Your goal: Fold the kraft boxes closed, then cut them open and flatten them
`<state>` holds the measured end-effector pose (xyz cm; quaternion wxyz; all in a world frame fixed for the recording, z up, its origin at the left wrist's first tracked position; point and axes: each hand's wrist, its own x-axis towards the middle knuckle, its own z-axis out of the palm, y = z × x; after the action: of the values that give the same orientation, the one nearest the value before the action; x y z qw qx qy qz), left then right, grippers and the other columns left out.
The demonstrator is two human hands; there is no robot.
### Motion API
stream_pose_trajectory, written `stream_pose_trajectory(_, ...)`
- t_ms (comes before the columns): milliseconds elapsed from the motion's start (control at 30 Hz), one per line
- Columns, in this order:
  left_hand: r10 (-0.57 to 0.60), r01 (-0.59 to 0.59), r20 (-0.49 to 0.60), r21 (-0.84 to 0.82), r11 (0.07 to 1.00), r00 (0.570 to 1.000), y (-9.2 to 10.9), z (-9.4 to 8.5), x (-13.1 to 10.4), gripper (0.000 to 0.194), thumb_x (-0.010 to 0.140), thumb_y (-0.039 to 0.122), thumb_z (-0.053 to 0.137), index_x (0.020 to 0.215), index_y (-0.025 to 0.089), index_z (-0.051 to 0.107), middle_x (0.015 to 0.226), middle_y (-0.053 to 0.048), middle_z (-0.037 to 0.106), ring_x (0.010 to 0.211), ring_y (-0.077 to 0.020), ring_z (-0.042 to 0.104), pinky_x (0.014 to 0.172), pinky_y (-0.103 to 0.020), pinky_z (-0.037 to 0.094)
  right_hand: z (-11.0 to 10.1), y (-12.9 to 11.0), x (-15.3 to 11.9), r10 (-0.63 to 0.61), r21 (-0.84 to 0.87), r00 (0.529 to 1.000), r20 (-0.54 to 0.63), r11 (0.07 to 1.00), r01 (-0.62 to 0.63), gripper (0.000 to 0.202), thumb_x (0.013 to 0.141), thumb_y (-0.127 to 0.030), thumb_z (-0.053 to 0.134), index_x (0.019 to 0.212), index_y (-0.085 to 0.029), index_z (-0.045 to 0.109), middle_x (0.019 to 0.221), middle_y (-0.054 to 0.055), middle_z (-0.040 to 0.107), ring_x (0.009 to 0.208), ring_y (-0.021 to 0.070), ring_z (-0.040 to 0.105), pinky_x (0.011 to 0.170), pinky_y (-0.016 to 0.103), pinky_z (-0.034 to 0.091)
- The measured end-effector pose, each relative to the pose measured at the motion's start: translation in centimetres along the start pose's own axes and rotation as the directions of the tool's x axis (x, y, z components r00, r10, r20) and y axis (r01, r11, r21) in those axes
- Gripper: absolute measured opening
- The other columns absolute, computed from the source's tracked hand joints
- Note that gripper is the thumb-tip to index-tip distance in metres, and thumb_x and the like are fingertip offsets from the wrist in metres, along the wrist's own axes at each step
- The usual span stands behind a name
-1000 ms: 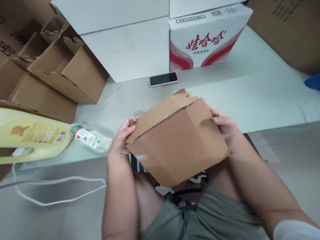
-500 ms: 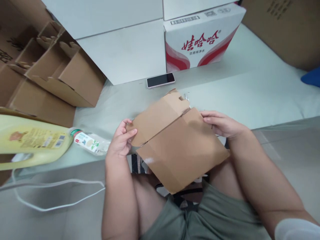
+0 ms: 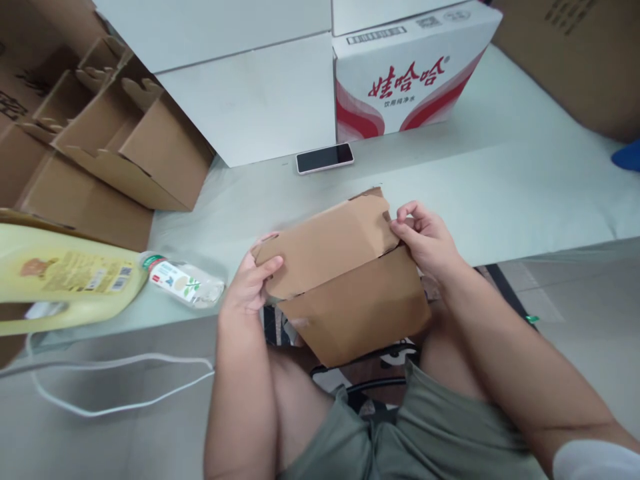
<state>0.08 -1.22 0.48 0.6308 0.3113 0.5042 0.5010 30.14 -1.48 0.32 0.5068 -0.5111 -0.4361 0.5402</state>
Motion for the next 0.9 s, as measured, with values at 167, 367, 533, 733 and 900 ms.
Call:
stream_pose_trajectory(167, -0.009, 0.009, -0.002, 0.04, 0.999, 1.0, -0.5, 0.5, 0.0, 0.054, 0.047, 0.025, 0.096, 0.094, 0.014, 0.072, 0.083, -0.008, 0.076, 0.071, -0.0225, 0.072, 0.064, -0.03, 0.06, -0.3, 0.1, 0.6, -0.202, -0.137, 0.948, -0.245, 0.976, 0.172, 0.022, 0.08, -0.038, 0.071, 0.086, -0.028, 0.052, 0.086, 0.001, 0.066, 0.081, 0.019, 0.063, 0.072, 0.032, 0.049)
stream_pose_trajectory(367, 0.122, -0.169, -0.338, -0.114, 0.979, 0.933, -0.1, -1.6, 1.9, 0.031, 0.063, 0.018, 0.081, 0.093, 0.019, 0.071, 0.089, -0.003, 0.078, 0.079, -0.0191, 0.075, 0.074, -0.028, 0.063, -2.6, 1.0, 1.9, -0.247, -0.17, 0.865, -0.437, 0.967, 0.191, 0.012, 0.08, -0.031, 0.063, 0.088, -0.028, 0.054, 0.097, 0.003, 0.064, 0.091, 0.0188, 0.062, 0.079, 0.033, 0.05)
stream_pose_trajectory(533, 0.172, -0.246, -0.42, -0.127, 0.961, 0.891, -1.1, -2.9, 3.7, 0.025, 0.078, 0.029, 0.071, 0.102, 0.022, 0.07, 0.091, -0.004, 0.078, 0.095, -0.0214, 0.076, 0.084, -0.032, 0.063, -1.8, 2.3, 2.5, 0.036, 0.016, 0.951, -0.307, 0.999, -0.032, 0.029, 0.078, -0.047, 0.068, 0.097, -0.029, 0.056, 0.107, 0.003, 0.066, 0.094, 0.0172, 0.065, 0.076, 0.029, 0.053)
stream_pose_trajectory(733, 0.11, -0.206, -0.414, -0.195, 0.959, 0.904, -1.4, -2.3, 3.8, 0.021, 0.081, 0.035, 0.071, 0.1, 0.024, 0.068, 0.103, -0.004, 0.077, 0.106, -0.0214, 0.073, 0.085, -0.031, 0.062, 1.5, 2.1, 1.1, 0.299, 0.158, 0.939, 0.171, 0.932, -0.326, 0.028, 0.077, -0.047, 0.076, 0.081, -0.023, 0.063, 0.075, 0.004, 0.069, 0.066, 0.0164, 0.063, 0.064, 0.03, 0.056)
stream_pose_trajectory(900, 0.019, -0.114, -0.282, -0.325, 0.939, 0.959, -0.2, -0.7, 2.3, 0.024, 0.084, 0.034, 0.068, 0.104, 0.021, 0.067, 0.1, -0.006, 0.076, 0.094, -0.0196, 0.074, 0.073, -0.027, 0.063, 3.2, 1.8, 0.5, 0.422, 0.228, 0.889, 0.175, 0.862, -0.454, 0.017, 0.081, -0.029, 0.069, 0.095, -0.019, 0.067, 0.083, 0.009, 0.075, 0.078, 0.0221, 0.071, 0.071, 0.034, 0.061)
